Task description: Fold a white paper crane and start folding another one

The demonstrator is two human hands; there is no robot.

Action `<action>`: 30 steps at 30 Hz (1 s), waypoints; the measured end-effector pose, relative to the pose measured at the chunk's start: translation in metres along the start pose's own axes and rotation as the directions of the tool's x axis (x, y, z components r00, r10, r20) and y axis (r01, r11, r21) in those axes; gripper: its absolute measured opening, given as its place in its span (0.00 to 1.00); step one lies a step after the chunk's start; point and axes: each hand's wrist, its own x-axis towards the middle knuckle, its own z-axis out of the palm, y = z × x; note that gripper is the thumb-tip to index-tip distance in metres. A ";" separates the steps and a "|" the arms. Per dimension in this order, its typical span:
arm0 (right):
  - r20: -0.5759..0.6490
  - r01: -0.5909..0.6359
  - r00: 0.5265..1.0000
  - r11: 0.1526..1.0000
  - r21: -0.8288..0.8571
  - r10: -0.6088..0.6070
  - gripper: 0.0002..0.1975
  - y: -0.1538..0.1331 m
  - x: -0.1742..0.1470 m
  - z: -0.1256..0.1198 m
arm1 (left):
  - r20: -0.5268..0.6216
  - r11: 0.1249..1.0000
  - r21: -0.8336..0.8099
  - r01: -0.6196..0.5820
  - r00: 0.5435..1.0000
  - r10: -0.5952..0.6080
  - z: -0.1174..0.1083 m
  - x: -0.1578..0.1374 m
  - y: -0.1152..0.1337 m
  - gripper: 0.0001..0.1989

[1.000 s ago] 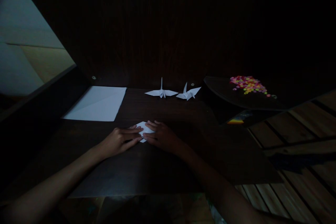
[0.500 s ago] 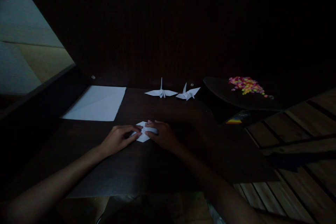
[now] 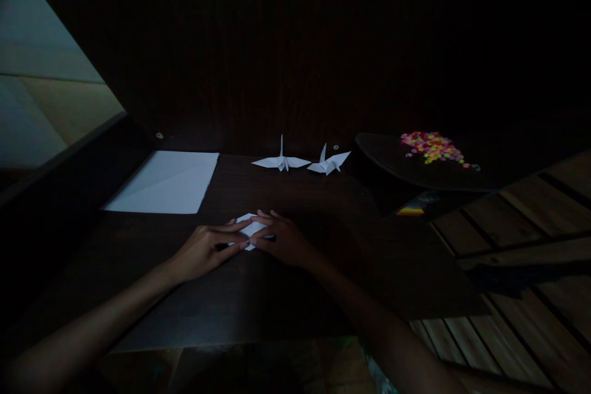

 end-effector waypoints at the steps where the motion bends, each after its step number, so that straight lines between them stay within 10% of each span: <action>1: 0.004 0.003 1.000 1.000 -0.002 -0.003 0.07 0.000 0.000 0.000 | 0.001 1.000 0.011 -0.017 1.000 0.017 -0.001 0.000 0.001 0.12; 30: -0.213 -0.111 0.967 0.984 0.139 0.139 0.03 -0.007 0.002 0.014 | -0.169 0.989 -0.010 0.148 0.975 -0.148 0.010 0.005 0.003 0.09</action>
